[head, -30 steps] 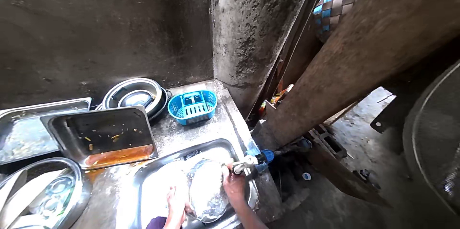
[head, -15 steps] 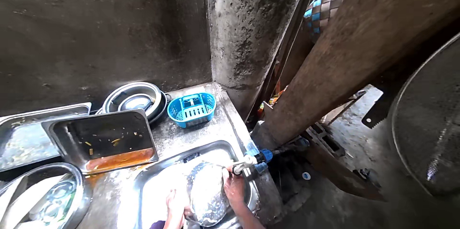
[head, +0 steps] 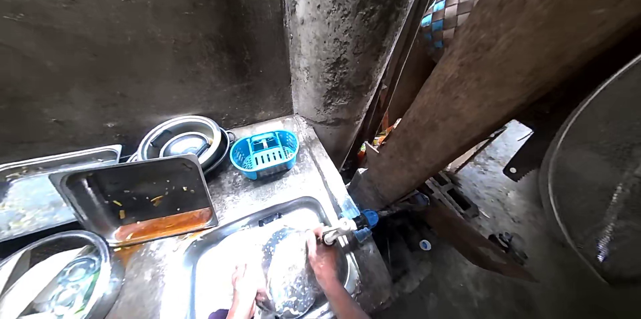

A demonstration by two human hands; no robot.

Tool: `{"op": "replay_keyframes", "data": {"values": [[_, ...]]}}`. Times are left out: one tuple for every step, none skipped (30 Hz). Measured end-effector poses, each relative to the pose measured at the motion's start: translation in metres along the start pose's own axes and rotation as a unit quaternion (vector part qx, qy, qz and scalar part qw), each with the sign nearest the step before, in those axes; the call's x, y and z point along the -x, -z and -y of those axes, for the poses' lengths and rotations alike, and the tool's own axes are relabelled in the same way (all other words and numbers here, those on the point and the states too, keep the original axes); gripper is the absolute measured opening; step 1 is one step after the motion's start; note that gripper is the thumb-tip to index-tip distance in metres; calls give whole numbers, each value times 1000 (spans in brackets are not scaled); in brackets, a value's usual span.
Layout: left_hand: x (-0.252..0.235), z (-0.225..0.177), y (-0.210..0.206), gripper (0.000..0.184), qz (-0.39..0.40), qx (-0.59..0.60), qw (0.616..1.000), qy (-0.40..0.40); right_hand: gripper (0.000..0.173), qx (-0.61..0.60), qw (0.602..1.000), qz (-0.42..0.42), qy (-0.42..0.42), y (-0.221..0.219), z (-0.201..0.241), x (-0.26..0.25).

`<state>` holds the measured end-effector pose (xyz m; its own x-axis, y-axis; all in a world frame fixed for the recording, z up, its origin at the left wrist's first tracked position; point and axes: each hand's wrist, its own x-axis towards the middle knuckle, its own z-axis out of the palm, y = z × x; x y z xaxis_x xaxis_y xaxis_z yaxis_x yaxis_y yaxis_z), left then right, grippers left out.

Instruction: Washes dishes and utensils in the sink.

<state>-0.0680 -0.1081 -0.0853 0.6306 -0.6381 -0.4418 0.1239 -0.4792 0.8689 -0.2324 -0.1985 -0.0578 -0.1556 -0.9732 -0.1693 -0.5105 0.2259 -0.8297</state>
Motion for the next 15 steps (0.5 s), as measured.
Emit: {"op": "replay_keyframes", "data": {"values": [[7,-8,11,36,31,-40,998,42,31,-6,999,-7,-48,3,-5,-1],[9,-26,27,42,122,-55,984,117,34,-7,997,-16,-75,4,-5,-4],[-2,-1,15,40,44,-45,997,37,35,-7,996,-17,-87,4,-3,-4],[-14,25,6,39,-10,-35,999,-34,34,-10,997,-7,-71,3,2,1],[-20,33,3,39,-25,-36,997,-59,31,-9,1000,-3,-12,0,7,8],[-17,28,2,38,-21,-44,997,-53,26,-15,998,-3,65,-3,12,16],[-9,14,3,35,-10,-44,998,-33,24,-13,990,-2,141,-5,13,22],[-3,3,5,33,-3,-32,999,-19,23,-12,979,-11,204,-8,10,24],[-1,-3,6,32,2,-17,1000,-13,23,-22,971,-26,237,-11,2,22],[1,-4,7,29,-2,-5,1000,-10,22,-28,974,-31,224,-13,-7,20],[3,-4,7,23,-2,10,1000,0,24,-29,984,-21,175,-14,-14,20],[3,-4,7,19,1,24,1000,7,24,-34,988,-20,151,-15,-13,20],[-1,-5,6,21,0,32,999,4,21,-44,983,-22,175,-15,-7,22],[-4,-5,4,25,-4,33,999,-4,19,-45,971,-8,233,-14,1,29],[-6,-3,2,28,-9,32,999,-22,17,-24,954,17,299,-12,7,38]]}}
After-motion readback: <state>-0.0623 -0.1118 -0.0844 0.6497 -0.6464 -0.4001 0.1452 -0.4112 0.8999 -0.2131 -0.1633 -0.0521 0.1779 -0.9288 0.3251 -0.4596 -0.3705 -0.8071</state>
